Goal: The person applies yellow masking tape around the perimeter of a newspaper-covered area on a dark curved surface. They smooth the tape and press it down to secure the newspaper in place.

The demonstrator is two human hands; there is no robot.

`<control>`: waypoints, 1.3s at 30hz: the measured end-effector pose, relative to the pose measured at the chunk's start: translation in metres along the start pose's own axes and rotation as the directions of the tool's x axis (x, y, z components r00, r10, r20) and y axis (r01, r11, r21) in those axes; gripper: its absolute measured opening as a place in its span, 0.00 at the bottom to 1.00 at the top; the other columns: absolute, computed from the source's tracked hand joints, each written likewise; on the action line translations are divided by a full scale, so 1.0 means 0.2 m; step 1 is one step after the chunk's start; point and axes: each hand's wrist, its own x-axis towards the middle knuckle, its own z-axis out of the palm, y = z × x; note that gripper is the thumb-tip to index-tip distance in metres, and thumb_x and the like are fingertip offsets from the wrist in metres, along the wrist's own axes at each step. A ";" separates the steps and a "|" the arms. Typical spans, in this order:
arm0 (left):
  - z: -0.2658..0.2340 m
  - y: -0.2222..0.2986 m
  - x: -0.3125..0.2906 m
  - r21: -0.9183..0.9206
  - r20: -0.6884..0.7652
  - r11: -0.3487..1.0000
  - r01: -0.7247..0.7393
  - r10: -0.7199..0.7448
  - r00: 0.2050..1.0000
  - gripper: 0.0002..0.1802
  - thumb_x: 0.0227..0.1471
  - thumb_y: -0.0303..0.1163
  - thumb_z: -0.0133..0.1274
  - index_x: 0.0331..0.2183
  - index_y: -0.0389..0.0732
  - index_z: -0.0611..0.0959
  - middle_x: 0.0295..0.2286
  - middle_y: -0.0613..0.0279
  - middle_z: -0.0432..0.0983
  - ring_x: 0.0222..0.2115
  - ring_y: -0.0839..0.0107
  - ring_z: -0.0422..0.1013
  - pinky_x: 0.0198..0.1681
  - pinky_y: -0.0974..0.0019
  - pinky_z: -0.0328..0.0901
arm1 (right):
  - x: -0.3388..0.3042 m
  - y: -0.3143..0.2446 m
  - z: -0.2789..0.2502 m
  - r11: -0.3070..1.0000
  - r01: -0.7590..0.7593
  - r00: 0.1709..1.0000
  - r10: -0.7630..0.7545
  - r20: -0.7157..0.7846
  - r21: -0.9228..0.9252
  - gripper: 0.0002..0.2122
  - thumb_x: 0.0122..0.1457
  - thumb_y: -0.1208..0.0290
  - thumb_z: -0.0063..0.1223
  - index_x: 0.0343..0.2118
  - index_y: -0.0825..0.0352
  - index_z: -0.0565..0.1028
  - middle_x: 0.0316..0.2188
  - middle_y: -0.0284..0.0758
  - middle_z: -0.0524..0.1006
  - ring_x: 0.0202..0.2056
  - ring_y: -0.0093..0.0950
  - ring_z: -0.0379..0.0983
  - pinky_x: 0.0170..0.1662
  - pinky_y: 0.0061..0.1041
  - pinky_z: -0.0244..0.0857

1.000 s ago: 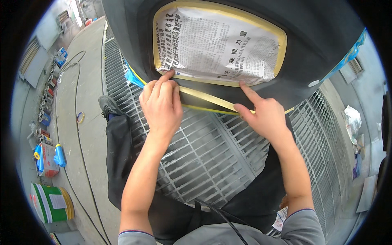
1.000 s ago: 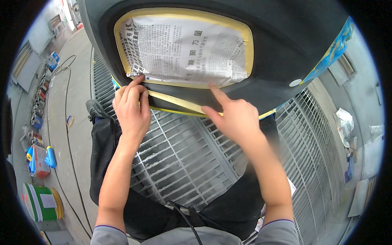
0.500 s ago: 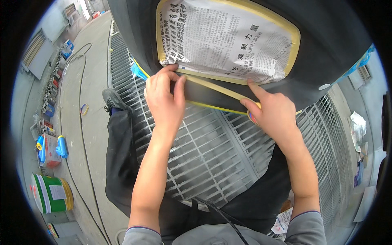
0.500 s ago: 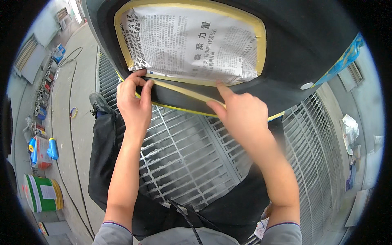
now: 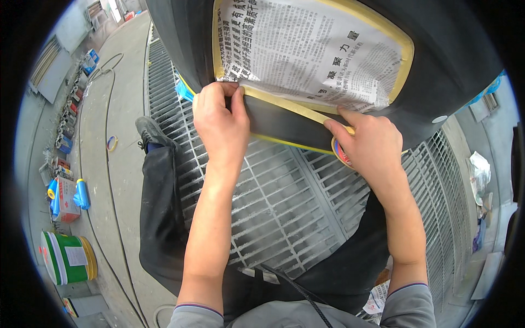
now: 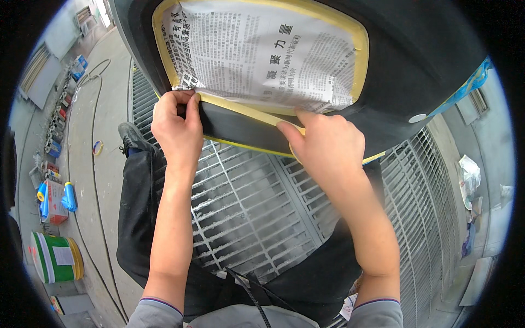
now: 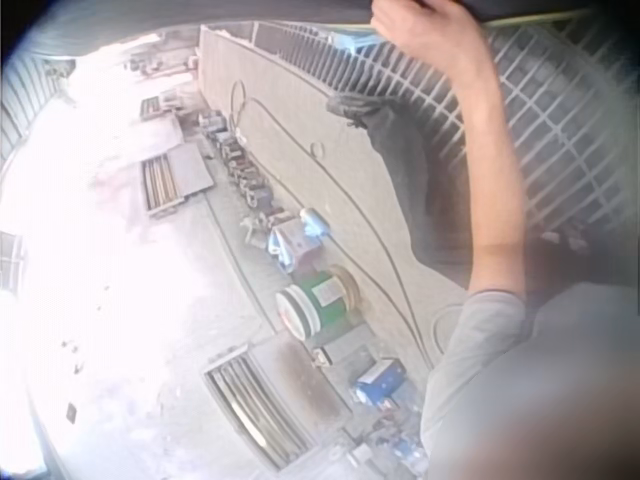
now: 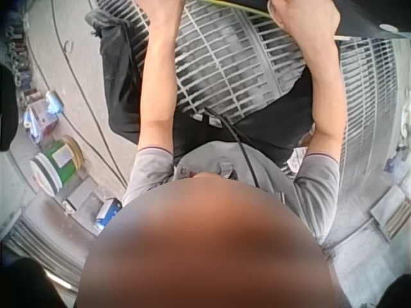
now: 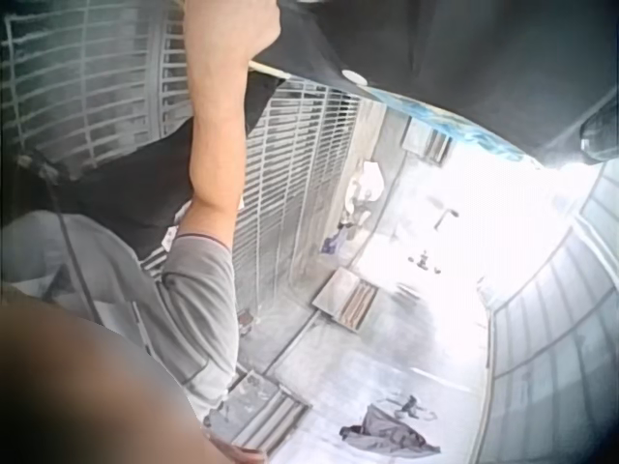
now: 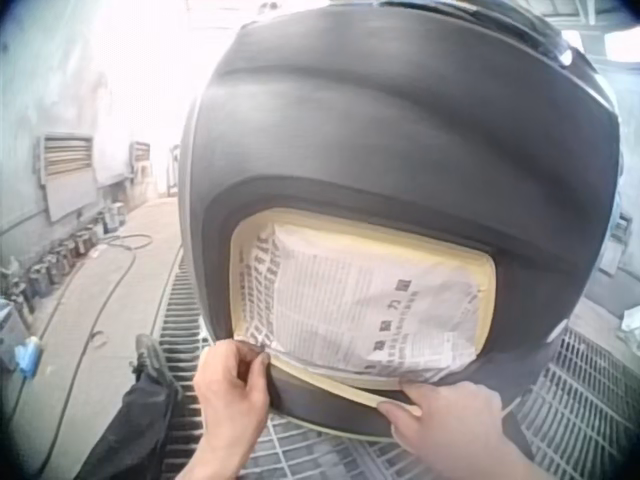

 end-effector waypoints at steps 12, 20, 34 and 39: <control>0.08 0.08 -0.06 0.135 -0.209 0.980 0.145 -0.115 0.971 0.18 0.54 0.27 0.71 0.41 0.35 0.78 0.39 0.54 0.75 0.39 0.57 0.71 0.47 0.56 0.67 | 0.01 0.00 0.01 1.000 0.019 1.000 -0.019 -0.022 0.021 0.20 0.64 0.46 0.63 0.42 0.60 0.88 0.24 0.41 0.85 0.29 0.44 0.84 0.33 0.42 0.78; 0.04 0.06 0.00 -0.550 0.072 0.512 0.660 -0.758 0.648 0.28 0.46 0.30 0.80 0.41 0.42 0.75 0.37 0.71 0.62 0.37 0.77 0.61 0.45 0.71 0.61 | 0.00 -0.01 0.01 1.000 -0.023 0.999 0.023 -0.025 -0.001 0.19 0.63 0.48 0.65 0.43 0.60 0.88 0.23 0.40 0.85 0.28 0.42 0.83 0.33 0.39 0.75; -0.01 0.03 -0.02 0.012 0.093 1.000 0.013 -0.014 0.996 0.13 0.51 0.32 0.74 0.29 0.38 0.84 0.22 0.59 0.76 0.21 0.59 0.72 0.27 0.55 0.66 | 0.03 -0.01 0.07 0.997 0.002 0.989 -0.012 -0.144 -0.075 0.14 0.62 0.53 0.66 0.35 0.61 0.85 0.22 0.39 0.84 0.26 0.40 0.84 0.30 0.38 0.75; 0.01 0.11 -0.02 0.009 0.196 0.999 0.051 -0.051 0.979 0.12 0.53 0.31 0.73 0.30 0.35 0.86 0.23 0.56 0.79 0.21 0.63 0.72 0.28 0.61 0.68 | 0.02 -0.01 0.07 0.998 0.025 0.985 -0.034 -0.169 -0.052 0.14 0.62 0.55 0.66 0.30 0.62 0.81 0.21 0.41 0.83 0.25 0.42 0.84 0.28 0.40 0.77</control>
